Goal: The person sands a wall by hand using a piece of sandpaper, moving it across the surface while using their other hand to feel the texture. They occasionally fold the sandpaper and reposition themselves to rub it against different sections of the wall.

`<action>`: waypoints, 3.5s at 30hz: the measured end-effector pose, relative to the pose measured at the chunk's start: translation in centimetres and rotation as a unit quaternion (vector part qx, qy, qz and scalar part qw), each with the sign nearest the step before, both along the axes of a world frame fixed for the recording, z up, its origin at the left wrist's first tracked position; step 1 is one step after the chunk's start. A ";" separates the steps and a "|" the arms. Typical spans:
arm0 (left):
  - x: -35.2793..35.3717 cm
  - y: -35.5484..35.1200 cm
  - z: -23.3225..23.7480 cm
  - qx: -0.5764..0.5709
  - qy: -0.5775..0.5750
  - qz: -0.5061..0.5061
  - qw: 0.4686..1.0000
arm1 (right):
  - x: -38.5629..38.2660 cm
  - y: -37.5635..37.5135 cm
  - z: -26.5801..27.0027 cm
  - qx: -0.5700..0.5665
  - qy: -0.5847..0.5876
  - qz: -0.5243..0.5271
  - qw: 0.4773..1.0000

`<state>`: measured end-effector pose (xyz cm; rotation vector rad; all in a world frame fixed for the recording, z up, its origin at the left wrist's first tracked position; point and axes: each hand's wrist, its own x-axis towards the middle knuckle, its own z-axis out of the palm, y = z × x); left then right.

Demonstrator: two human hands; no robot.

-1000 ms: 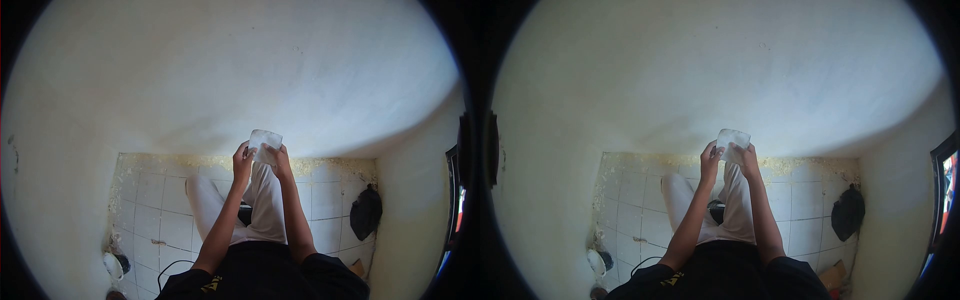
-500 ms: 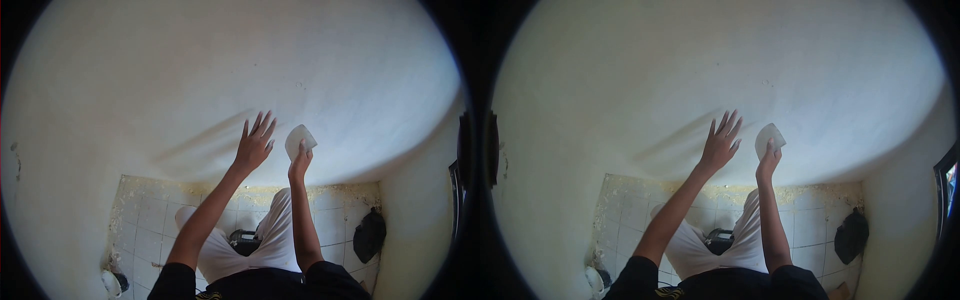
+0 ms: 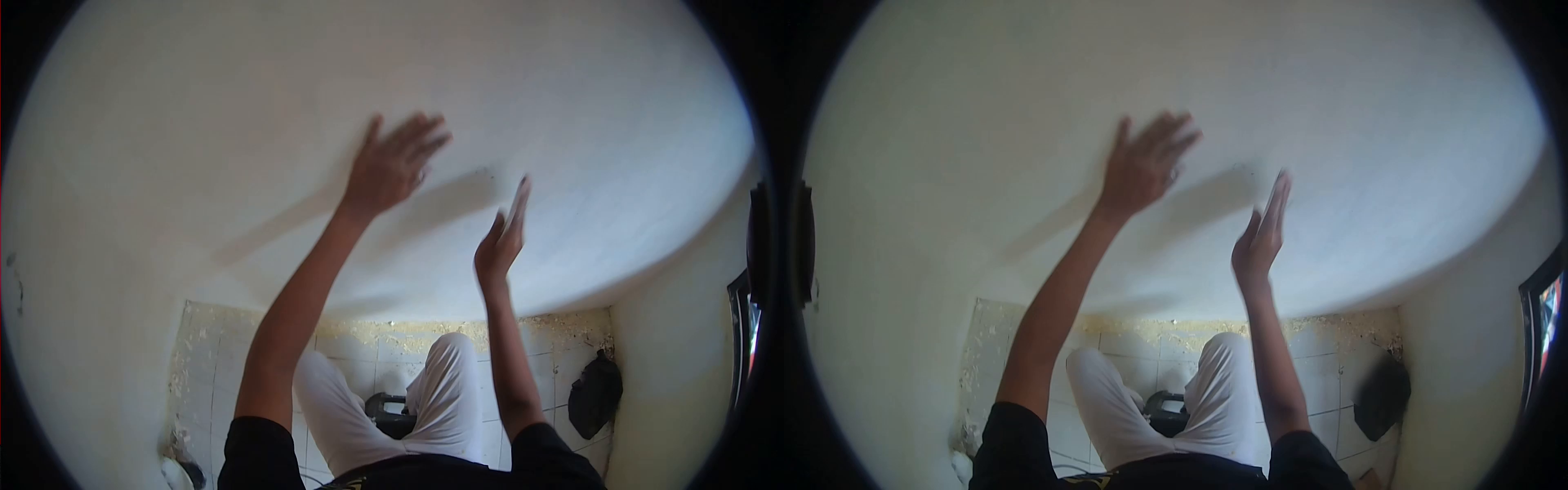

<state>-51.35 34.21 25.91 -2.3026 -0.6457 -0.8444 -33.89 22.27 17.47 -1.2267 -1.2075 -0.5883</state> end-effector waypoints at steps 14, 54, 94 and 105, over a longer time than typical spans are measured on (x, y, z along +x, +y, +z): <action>-4.3 -0.8 -4.1 -0.047 -0.065 0.083 0.993 | 0.4 6.9 -5.4 -0.092 -0.254 0.016 0.963; -9.7 -2.8 -11.9 -0.167 -0.064 0.174 0.968 | -4.4 8.0 -5.2 -0.223 -0.433 0.156 0.859; -15.7 -1.7 -9.8 -0.204 -0.132 0.093 0.966 | -10.8 10.1 -2.1 -0.198 -0.480 0.177 0.836; -13.8 -0.7 -4.5 -0.118 -0.099 0.073 0.985 | -11.1 13.2 26.3 0.157 -0.203 -0.098 0.962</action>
